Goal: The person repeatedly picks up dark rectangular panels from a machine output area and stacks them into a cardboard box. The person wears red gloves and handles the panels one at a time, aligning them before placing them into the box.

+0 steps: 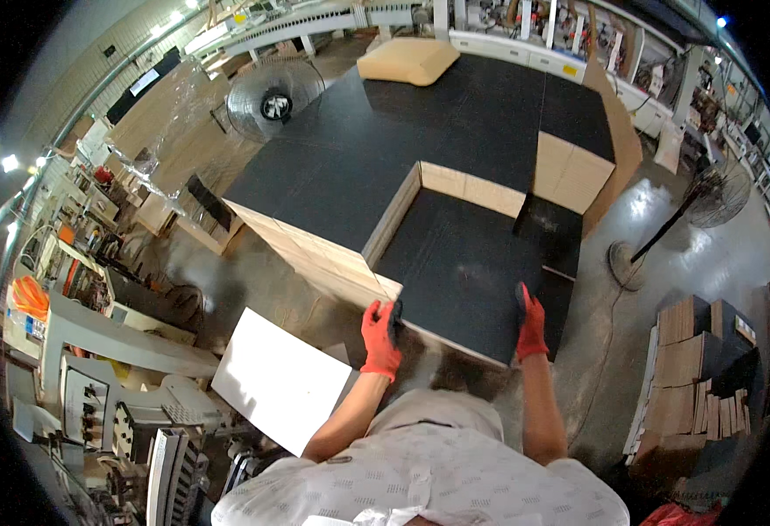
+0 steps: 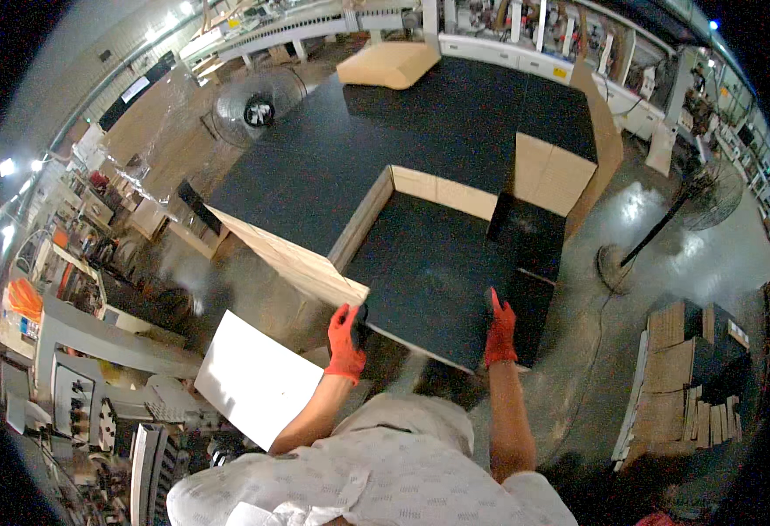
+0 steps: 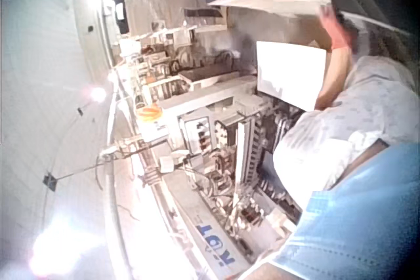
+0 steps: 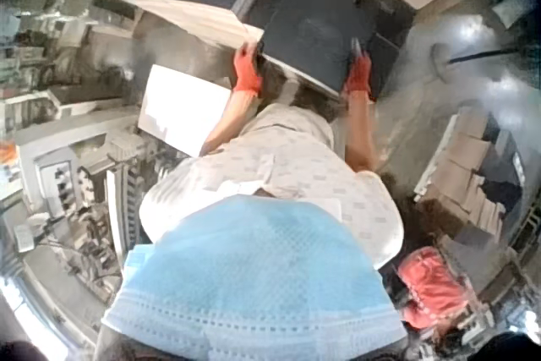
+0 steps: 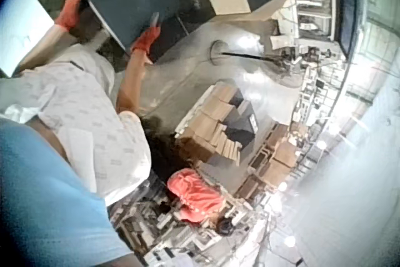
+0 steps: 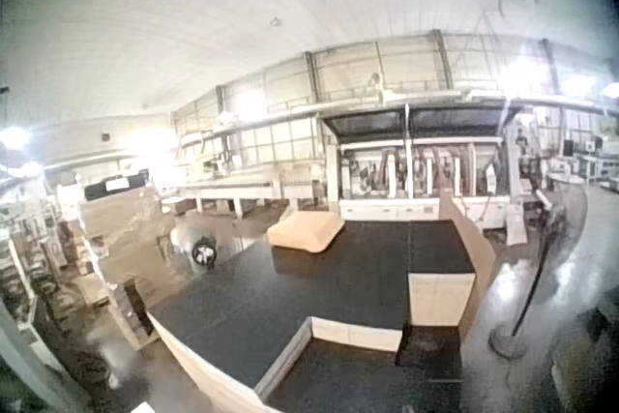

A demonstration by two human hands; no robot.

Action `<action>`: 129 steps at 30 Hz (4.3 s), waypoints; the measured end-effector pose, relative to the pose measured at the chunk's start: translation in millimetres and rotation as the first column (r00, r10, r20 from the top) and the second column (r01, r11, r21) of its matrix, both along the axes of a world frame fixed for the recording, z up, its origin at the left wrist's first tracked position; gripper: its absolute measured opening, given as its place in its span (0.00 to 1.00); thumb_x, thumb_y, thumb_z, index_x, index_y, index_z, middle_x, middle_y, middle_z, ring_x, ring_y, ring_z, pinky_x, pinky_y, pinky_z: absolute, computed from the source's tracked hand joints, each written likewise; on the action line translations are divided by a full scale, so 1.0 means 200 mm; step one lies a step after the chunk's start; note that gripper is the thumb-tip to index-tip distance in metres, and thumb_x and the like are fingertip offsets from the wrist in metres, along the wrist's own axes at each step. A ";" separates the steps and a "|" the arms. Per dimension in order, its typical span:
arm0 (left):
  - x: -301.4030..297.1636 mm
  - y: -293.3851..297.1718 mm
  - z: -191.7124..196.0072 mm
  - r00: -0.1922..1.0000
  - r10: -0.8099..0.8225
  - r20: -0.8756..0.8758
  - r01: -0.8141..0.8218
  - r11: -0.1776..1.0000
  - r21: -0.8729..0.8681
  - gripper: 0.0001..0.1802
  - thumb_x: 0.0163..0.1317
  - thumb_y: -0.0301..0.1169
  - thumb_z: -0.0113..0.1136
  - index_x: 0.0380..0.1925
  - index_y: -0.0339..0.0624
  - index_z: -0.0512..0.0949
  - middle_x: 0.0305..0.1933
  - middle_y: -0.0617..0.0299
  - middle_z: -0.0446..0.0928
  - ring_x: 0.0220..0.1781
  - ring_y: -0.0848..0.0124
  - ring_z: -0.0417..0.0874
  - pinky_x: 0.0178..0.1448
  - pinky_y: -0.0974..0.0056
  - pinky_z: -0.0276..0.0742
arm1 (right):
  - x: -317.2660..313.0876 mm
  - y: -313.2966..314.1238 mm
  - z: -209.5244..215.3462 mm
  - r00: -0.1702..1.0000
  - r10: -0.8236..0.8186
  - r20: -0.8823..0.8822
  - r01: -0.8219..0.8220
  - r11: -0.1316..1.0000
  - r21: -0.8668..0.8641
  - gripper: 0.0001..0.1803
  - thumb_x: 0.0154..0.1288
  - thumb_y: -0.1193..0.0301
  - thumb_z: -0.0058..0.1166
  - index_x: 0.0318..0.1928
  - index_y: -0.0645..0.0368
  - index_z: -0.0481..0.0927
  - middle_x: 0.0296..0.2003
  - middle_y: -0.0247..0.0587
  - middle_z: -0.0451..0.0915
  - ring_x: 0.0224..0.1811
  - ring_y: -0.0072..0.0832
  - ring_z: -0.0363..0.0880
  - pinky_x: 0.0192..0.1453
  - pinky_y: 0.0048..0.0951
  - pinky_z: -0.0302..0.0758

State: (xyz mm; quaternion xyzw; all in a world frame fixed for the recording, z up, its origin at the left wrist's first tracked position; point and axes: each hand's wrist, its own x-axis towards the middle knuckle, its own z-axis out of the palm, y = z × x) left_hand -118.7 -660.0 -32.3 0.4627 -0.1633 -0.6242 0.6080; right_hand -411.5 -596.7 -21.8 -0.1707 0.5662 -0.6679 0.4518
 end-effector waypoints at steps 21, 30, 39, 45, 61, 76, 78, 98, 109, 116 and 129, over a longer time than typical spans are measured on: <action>-0.52 -0.32 -0.28 0.964 0.203 0.173 -0.197 0.979 -0.050 0.36 0.70 0.43 0.55 0.71 0.39 0.56 0.65 0.50 0.64 0.65 0.60 0.64 0.72 0.57 0.59 | -0.12 -0.64 -0.29 0.967 0.222 0.123 -0.200 0.964 -0.173 0.35 0.71 0.57 0.54 0.72 0.55 0.60 0.71 0.44 0.64 0.68 0.39 0.65 0.76 0.46 0.57; -0.05 0.28 -0.14 0.756 -0.279 0.592 0.323 0.946 0.034 0.36 0.75 0.50 0.47 0.72 0.34 0.59 0.76 0.51 0.60 0.76 0.64 0.61 0.77 0.62 0.57 | 0.03 -0.55 0.09 0.476 -0.234 -0.847 -0.401 0.800 -0.446 0.34 0.77 0.61 0.46 0.73 0.67 0.55 0.75 0.56 0.54 0.76 0.43 0.57 0.79 0.46 0.52; 0.09 1.28 -0.37 0.576 -0.491 0.653 0.080 0.829 0.553 0.40 0.65 0.59 0.51 0.64 0.37 0.70 0.65 0.45 0.74 0.67 0.49 0.74 0.68 0.51 0.68 | 1.40 -0.30 0.26 0.106 0.831 -0.546 -0.954 -0.069 -0.292 0.30 0.77 0.69 0.41 0.74 0.66 0.55 0.75 0.52 0.56 0.78 0.39 0.53 0.79 0.43 0.52; 0.16 1.65 -0.23 0.645 -0.311 0.698 -0.215 0.803 0.556 0.34 0.66 0.58 0.50 0.58 0.41 0.73 0.58 0.46 0.78 0.61 0.47 0.77 0.62 0.48 0.72 | 2.14 -0.53 -0.39 -0.274 0.345 -0.898 -0.960 -0.153 0.234 0.38 0.75 0.57 0.49 0.74 0.69 0.56 0.73 0.59 0.59 0.76 0.47 0.57 0.79 0.41 0.51; 0.33 2.59 0.32 0.118 -0.078 0.990 -0.968 0.214 0.132 0.22 0.51 0.50 0.61 0.23 0.39 0.84 0.33 0.49 0.82 0.35 0.50 0.84 0.35 0.49 0.81 | 2.44 1.49 -0.01 -0.442 0.238 -0.865 -0.405 -0.913 -0.044 0.09 0.61 0.69 0.60 0.34 0.63 0.83 0.37 0.48 0.84 0.42 0.39 0.79 0.46 0.40 0.72; 0.81 2.69 0.88 -0.558 0.544 0.627 -0.273 0.593 -0.757 0.16 0.56 0.37 0.64 0.41 0.39 0.79 0.39 0.52 0.80 0.45 0.54 0.80 0.50 0.53 0.76 | 2.73 2.22 0.01 0.011 -0.082 -0.997 -0.334 -0.940 0.073 0.12 0.59 0.69 0.61 0.41 0.62 0.80 0.44 0.45 0.81 0.48 0.41 0.78 0.52 0.38 0.73; 0.87 2.65 0.87 -0.555 0.568 0.608 -0.263 0.574 -0.776 0.15 0.57 0.37 0.64 0.40 0.39 0.79 0.39 0.52 0.80 0.45 0.54 0.80 0.50 0.53 0.76 | 2.87 2.11 -0.04 -0.001 -0.123 -0.992 -0.352 -0.929 0.116 0.11 0.59 0.69 0.61 0.41 0.61 0.80 0.44 0.45 0.80 0.47 0.41 0.77 0.51 0.38 0.73; 0.46 4.15 -0.64 0.068 0.273 0.960 -0.596 -0.760 0.259 0.31 0.58 0.50 0.68 0.51 0.36 0.79 0.51 0.42 0.81 0.51 0.47 0.82 0.53 0.50 0.79 | 3.53 1.49 -0.14 -0.223 -0.037 -0.974 -0.461 -0.877 0.139 0.15 0.64 0.65 0.59 0.29 0.60 0.69 0.27 0.40 0.69 0.31 0.37 0.70 0.38 0.39 0.67; 0.03 4.15 -0.83 0.111 -0.056 0.992 -0.985 -0.136 0.102 0.11 0.58 0.26 0.62 0.42 0.46 0.83 0.32 0.59 0.80 0.31 0.70 0.78 0.39 0.59 0.77 | 3.44 1.46 -0.08 -0.122 -0.001 -0.993 -0.576 -0.814 0.072 0.10 0.65 0.69 0.60 0.35 0.62 0.74 0.32 0.42 0.74 0.35 0.38 0.73 0.43 0.37 0.71; -0.29 3.71 -0.79 -0.023 0.059 0.998 -0.946 -0.324 -0.003 0.38 0.55 0.27 0.65 0.68 0.45 0.65 0.71 0.51 0.65 0.74 0.57 0.63 0.75 0.56 0.62 | 3.33 1.55 -0.20 -0.828 0.540 0.152 -0.558 -0.819 -0.134 0.14 0.74 0.67 0.51 0.54 0.62 0.76 0.44 0.38 0.78 0.47 0.32 0.75 0.53 0.37 0.74; 0.11 3.65 -0.40 -0.614 0.709 0.348 -0.718 -0.684 0.127 0.18 0.64 0.33 0.67 0.51 0.36 0.80 0.48 0.61 0.82 0.44 0.70 0.82 0.50 0.64 0.81 | 3.62 1.83 -0.16 -0.659 0.593 0.462 -0.721 -0.673 -0.166 0.21 0.66 0.62 0.62 0.60 0.43 0.79 0.53 0.24 0.79 0.48 0.25 0.76 0.39 0.27 0.70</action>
